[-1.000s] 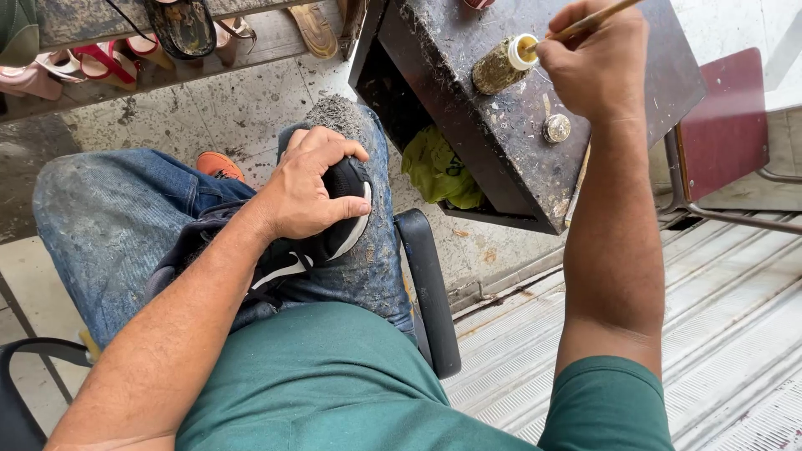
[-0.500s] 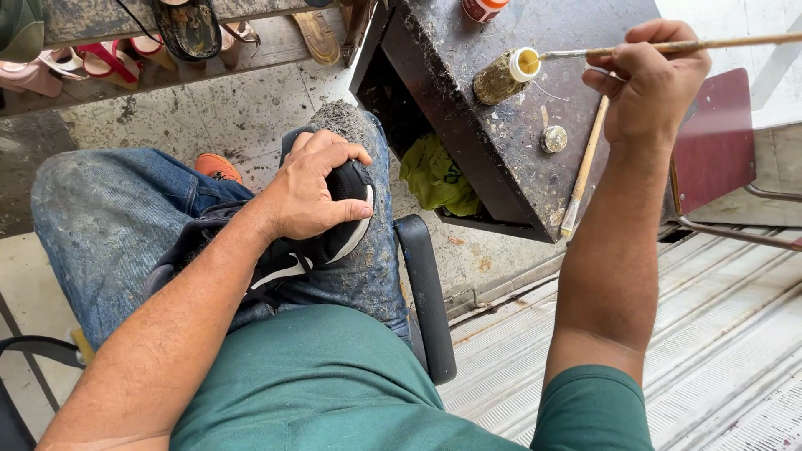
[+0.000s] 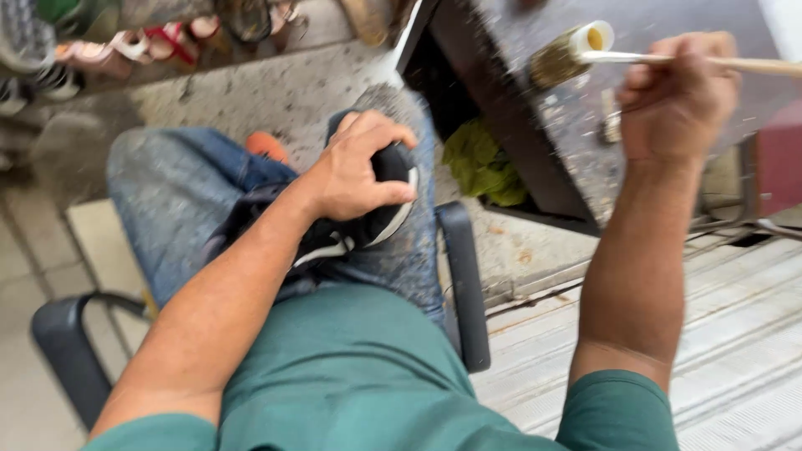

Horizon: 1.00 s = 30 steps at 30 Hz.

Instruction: Applying a liquid substance to the sole edge of a sneaker using a wooden applicator stick

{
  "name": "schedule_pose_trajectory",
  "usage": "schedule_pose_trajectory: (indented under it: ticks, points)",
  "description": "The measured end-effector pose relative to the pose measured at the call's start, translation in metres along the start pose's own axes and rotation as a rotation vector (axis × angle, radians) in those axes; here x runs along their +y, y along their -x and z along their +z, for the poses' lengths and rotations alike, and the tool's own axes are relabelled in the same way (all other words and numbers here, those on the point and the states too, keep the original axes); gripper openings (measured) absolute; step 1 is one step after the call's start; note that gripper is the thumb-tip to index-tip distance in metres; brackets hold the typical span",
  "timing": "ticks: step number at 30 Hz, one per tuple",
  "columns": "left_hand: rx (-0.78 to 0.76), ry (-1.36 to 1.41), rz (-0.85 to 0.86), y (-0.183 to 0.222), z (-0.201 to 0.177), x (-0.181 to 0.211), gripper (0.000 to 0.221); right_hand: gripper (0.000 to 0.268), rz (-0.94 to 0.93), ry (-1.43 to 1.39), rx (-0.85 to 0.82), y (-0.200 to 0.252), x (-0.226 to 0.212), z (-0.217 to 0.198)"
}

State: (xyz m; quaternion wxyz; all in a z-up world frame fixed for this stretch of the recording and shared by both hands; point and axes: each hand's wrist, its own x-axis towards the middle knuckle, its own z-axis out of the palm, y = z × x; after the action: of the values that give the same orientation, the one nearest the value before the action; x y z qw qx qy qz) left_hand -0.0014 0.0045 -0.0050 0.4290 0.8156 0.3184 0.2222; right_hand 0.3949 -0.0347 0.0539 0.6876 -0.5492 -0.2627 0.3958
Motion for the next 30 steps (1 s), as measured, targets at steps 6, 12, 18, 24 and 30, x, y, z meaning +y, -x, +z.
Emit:
schedule_pose_trajectory:
  ticks: [6, 12, 18, 24, 30]
  points:
    - [-0.076, 0.102, -0.020, 0.001, -0.005, 0.004, 0.059, 0.018, -0.105, -0.131, -0.261, 0.110, 0.003, 0.032]
    - [-0.043, 0.074, 0.040, 0.001, -0.004, 0.004, 0.062, 0.011, -0.428, 0.175, -0.496, 0.168, 0.038, 0.073]
    - [-0.018, 0.051, 0.046, 0.001, -0.003, 0.004, 0.063, 0.019, -0.498, 0.311, -0.340, 0.181, 0.058, 0.091]
    - [-0.004, 0.041, 0.051, 0.001, -0.003, 0.004, 0.063, 0.017, -0.534, 0.384, -0.337, 0.181, 0.063, 0.099]
    - [-0.005, 0.038, 0.055, 0.001, -0.004, 0.006, 0.062, 0.018, -0.590, 0.397, -0.352, 0.177, 0.067, 0.098]
